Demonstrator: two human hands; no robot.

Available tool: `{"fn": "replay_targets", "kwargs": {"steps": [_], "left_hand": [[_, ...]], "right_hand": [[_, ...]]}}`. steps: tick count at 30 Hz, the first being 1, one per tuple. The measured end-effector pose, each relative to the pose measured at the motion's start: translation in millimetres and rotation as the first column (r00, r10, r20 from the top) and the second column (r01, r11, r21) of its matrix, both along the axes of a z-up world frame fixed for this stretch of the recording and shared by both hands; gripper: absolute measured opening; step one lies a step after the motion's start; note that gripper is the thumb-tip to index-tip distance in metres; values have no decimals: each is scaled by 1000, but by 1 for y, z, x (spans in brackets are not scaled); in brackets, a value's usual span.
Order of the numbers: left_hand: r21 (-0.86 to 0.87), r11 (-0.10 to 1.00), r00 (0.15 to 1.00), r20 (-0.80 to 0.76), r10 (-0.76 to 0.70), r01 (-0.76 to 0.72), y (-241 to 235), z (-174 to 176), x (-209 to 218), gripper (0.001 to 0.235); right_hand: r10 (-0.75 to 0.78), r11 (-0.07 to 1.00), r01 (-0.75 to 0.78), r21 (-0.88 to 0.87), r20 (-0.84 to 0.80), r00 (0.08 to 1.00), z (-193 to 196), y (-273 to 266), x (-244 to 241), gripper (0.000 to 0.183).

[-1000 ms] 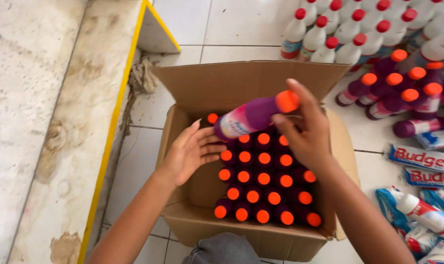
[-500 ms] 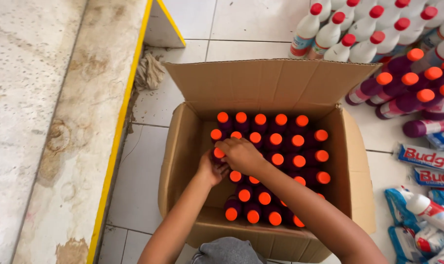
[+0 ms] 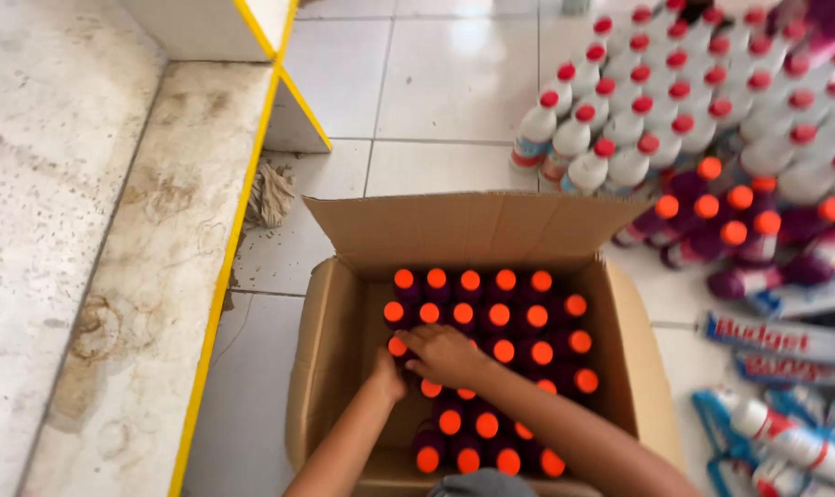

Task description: The person places purple bottles into a cardboard box and arranges them in rows.

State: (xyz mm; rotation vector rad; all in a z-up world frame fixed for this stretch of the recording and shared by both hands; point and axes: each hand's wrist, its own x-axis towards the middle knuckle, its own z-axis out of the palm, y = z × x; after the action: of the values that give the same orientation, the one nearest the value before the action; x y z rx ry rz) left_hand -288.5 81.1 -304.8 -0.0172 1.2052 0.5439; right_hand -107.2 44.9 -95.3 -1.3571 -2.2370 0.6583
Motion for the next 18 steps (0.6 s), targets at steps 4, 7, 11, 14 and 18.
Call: {"fn": "replay_targets", "kwargs": {"steps": [4,7,11,14,18], "left_hand": [[148,989,998,-53,37,-29,-25,110,28,77],[145,983,921,-388,-45,110,-55,222,60,69],[274,928,950,-254,-182,251,-64,288,140,69],[513,640,793,-146,-592,572,-62,311,234,70],[546,376,598,-311,-739,749,-68,285,374,62]], "right_hand": [[-23,992,34,123,-83,996,41,-22,52,36],[-74,976,111,185,-198,977,67,-42,104,17],[-181,893,257,369,-227,957,102,-56,192,19],[-340,821,441,362,-310,888,90,-64,268,23],[-674,515,791,329,-414,611,42,-64,383,24]]}}
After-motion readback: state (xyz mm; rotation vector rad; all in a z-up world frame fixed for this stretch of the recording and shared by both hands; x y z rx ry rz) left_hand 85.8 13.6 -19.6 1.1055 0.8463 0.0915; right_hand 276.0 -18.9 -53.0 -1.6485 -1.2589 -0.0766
